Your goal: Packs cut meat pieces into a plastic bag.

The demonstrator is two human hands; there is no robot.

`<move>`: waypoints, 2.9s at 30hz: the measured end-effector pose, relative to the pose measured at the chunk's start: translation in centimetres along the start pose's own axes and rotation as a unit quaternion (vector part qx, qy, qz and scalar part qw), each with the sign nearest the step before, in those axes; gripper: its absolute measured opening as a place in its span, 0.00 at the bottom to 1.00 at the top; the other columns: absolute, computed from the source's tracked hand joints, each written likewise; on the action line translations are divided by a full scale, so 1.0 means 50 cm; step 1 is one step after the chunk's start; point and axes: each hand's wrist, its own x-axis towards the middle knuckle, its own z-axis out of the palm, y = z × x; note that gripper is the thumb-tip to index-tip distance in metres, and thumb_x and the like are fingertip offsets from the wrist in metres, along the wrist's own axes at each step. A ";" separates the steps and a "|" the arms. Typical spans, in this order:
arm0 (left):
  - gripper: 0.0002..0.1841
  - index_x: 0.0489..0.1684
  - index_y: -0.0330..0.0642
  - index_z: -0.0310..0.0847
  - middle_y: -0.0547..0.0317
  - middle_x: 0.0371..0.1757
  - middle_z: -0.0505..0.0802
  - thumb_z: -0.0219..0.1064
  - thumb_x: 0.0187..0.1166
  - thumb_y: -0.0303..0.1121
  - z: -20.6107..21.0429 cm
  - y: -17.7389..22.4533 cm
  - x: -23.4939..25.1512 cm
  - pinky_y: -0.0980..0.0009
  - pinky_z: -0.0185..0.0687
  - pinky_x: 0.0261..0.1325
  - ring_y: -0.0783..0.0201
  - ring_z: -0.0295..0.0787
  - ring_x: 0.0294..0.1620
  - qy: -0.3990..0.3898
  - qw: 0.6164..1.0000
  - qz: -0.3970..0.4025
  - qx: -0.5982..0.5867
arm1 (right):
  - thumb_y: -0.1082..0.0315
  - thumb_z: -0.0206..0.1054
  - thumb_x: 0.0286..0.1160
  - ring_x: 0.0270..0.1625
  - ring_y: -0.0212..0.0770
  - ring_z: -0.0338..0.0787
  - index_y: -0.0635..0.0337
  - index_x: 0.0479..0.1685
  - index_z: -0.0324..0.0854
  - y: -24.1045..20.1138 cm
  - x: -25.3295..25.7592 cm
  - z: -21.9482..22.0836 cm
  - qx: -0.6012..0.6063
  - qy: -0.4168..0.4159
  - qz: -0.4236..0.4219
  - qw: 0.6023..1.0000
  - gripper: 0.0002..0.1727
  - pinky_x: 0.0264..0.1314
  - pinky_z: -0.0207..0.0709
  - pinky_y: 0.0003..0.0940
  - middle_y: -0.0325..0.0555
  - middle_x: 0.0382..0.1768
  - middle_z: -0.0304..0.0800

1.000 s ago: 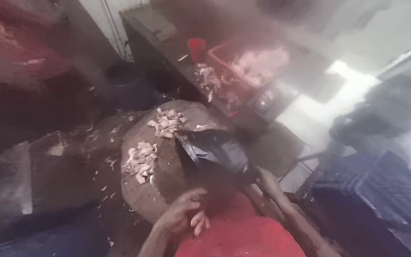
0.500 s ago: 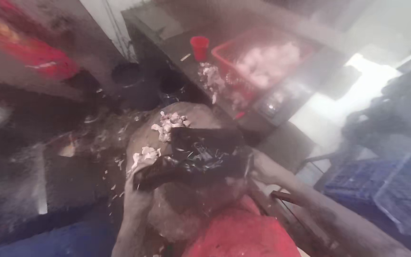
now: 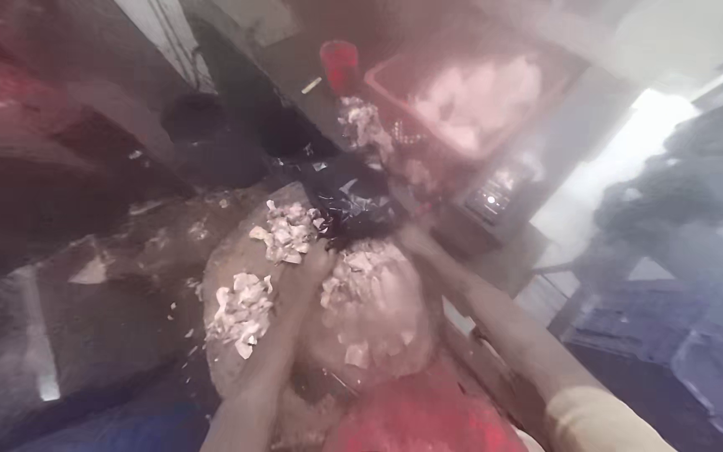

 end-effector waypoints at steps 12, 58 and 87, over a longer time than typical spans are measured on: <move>0.34 0.81 0.40 0.67 0.45 0.70 0.86 0.72 0.74 0.37 0.114 -0.054 -0.305 0.51 0.82 0.71 0.52 0.86 0.67 0.131 0.971 -0.065 -0.189 | 0.54 0.48 0.91 0.74 0.58 0.85 0.51 0.91 0.60 0.122 -0.268 0.124 0.054 0.011 0.040 0.998 0.31 0.76 0.76 0.62 0.59 0.72 0.84; 0.45 0.73 0.35 0.80 0.38 0.84 0.74 0.79 0.62 0.63 0.158 -0.042 -0.429 0.52 0.68 0.85 0.48 0.71 0.84 0.113 0.976 -0.010 -0.188 | 0.31 0.47 0.85 0.65 0.60 0.88 0.37 0.95 0.37 -0.173 -0.460 0.379 0.771 -0.019 0.228 0.595 0.44 0.55 0.88 0.63 0.58 0.77 0.74; 0.41 0.65 0.29 0.82 0.36 0.71 0.86 0.73 0.70 0.63 0.092 -0.186 -0.484 0.44 0.69 0.82 0.39 0.81 0.74 -0.025 0.987 0.104 0.124 | 0.50 0.59 0.88 0.57 0.50 0.94 0.61 0.85 0.63 0.059 -0.498 0.292 0.397 -0.208 0.042 0.893 0.33 0.58 0.91 0.51 0.57 0.63 0.89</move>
